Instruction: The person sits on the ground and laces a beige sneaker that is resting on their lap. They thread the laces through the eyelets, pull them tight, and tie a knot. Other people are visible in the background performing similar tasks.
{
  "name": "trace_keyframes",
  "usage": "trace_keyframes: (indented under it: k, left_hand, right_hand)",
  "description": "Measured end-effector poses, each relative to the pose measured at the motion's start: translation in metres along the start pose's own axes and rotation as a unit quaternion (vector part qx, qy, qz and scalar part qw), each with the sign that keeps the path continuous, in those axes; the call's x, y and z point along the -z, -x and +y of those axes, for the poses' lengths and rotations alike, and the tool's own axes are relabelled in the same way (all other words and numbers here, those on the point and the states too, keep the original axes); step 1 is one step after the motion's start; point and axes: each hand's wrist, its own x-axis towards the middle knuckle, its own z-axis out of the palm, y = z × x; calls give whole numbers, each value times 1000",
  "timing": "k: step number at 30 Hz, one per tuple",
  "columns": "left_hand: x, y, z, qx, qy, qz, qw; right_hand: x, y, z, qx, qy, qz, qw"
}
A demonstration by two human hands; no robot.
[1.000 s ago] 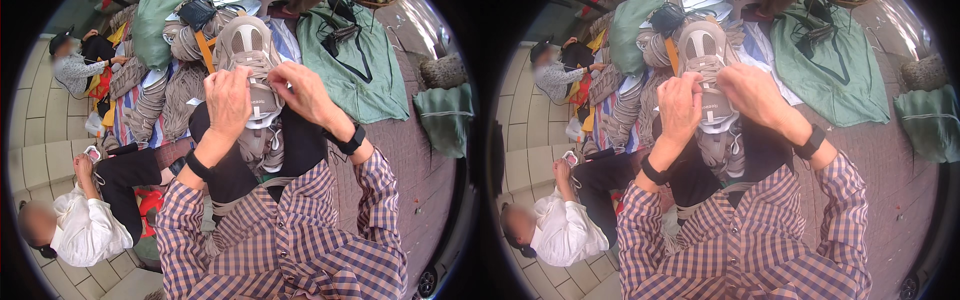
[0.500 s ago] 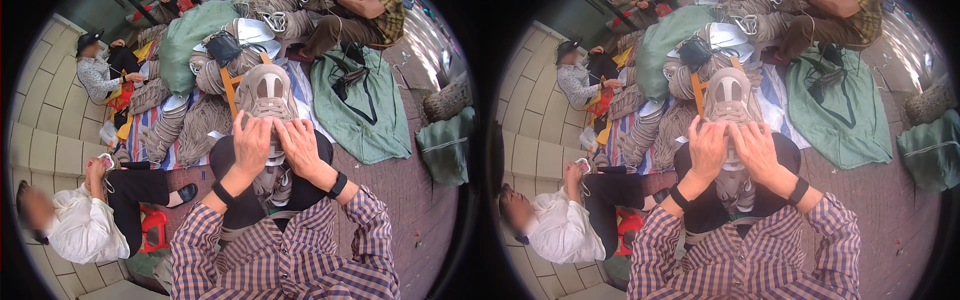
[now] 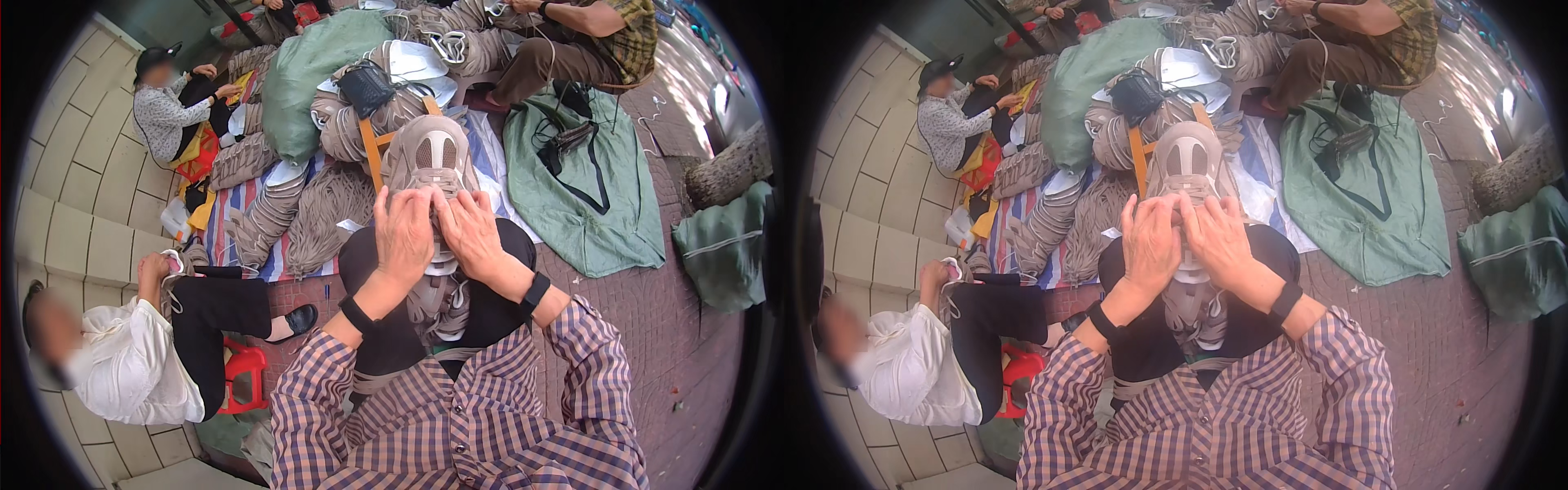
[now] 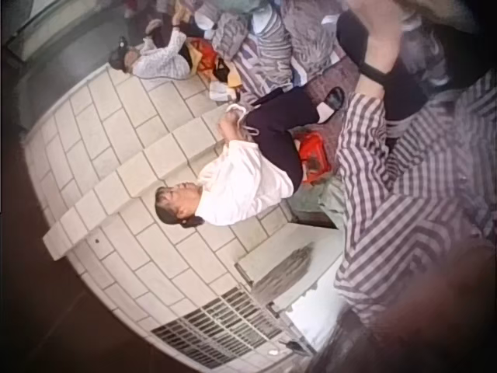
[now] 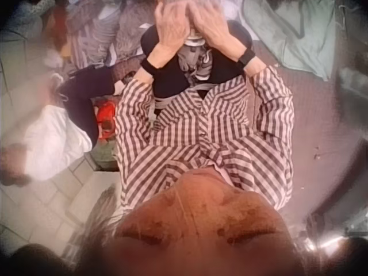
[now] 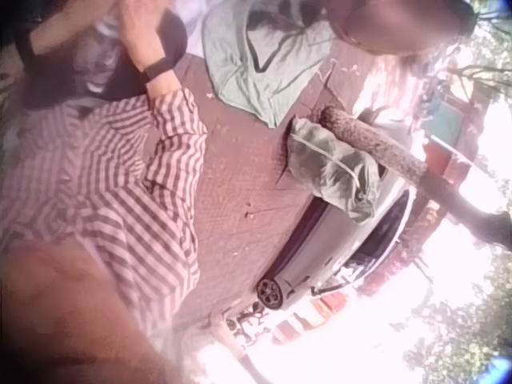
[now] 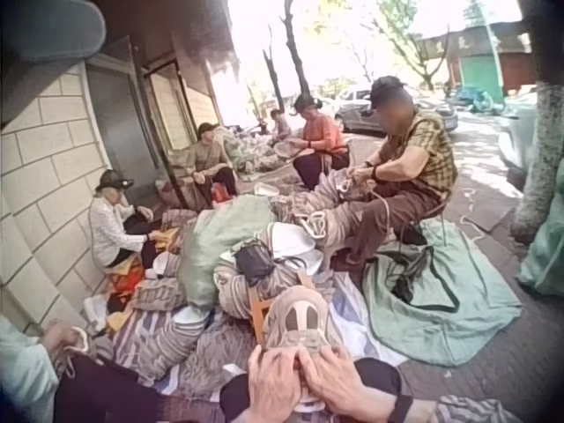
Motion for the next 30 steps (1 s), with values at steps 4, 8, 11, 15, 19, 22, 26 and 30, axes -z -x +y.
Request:
trace_keyframes:
  k: [4, 8, 11, 15, 19, 22, 26, 30]
  left_hand:
    - [13, 1, -1, 132, 117, -29, 984]
    - [32, 11, -5, 135, 105, 2, 985]
    - [19, 20, -4, 102, 104, -10, 989]
    - [4, 13, 9, 17, 33, 7, 999]
    - [-8, 12, -1, 9, 43, 12, 999]
    - [-7, 7, -4, 70, 121, 6, 990]
    - [2, 14, -23, 316, 424, -25, 849]
    - [69, 66, -62, 380, 698, -12, 607]
  right_hand:
    - [8, 2, 10, 22, -27, 7, 999]
    - [27, 19, 21, -95, -199, 3, 975]
    - [27, 25, 26, -121, -250, 30, 960]
    - [19, 30, 19, -99, -209, 37, 972]
    - [14, 21, 14, -98, -177, 43, 978]
    - [6, 19, 13, -79, -143, 30, 986]
    - [22, 13, 25, -25, -123, -2, 992]
    - [71, 52, 66, -140, -143, -59, 978]
